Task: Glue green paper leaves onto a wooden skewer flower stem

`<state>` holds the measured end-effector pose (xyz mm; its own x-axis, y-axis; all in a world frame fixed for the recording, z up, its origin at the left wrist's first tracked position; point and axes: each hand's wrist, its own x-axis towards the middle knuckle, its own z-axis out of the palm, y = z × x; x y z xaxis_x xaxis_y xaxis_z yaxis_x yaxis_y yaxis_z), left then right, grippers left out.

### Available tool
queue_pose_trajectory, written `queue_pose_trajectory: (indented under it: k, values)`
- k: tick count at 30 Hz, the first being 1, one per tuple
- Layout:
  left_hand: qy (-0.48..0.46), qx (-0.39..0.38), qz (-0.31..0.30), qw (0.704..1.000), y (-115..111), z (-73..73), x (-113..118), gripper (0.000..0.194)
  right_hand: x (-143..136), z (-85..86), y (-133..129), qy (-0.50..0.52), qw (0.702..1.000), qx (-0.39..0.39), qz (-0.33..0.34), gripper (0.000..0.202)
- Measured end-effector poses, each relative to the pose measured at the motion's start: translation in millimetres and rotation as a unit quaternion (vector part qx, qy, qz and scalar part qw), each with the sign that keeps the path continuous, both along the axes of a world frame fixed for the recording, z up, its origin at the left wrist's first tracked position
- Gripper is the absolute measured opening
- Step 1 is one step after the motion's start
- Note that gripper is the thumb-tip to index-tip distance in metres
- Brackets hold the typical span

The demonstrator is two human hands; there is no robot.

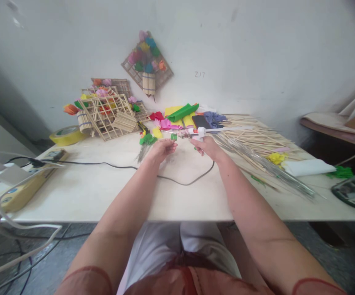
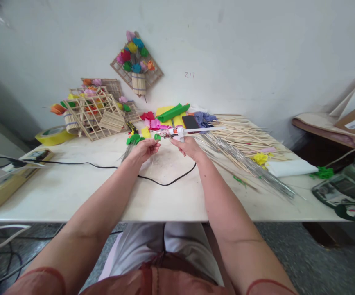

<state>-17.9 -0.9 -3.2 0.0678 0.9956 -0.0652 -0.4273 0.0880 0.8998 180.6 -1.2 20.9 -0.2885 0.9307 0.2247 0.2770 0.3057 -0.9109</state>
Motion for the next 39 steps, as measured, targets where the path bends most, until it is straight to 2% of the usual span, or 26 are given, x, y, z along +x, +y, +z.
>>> queue_pose_trajectory:
  k: [7,17,39]
  values:
    - [-0.003,0.0,0.008,1.0,0.4,-0.8,-1.0,0.006,0.1,4.0,-4.0,-0.015,1.0,0.0,0.019,0.04]
    - [0.005,0.007,-0.01,1.0,2.7,-3.4,-0.9,0.004,-0.5,1.5,-0.9,0.008,1.0,0.001,-0.004,0.039]
    - [-0.002,0.011,-0.005,1.0,2.0,-1.9,-2.9,0.001,2.9,0.9,-0.7,-0.003,0.999,-0.018,0.039,0.041]
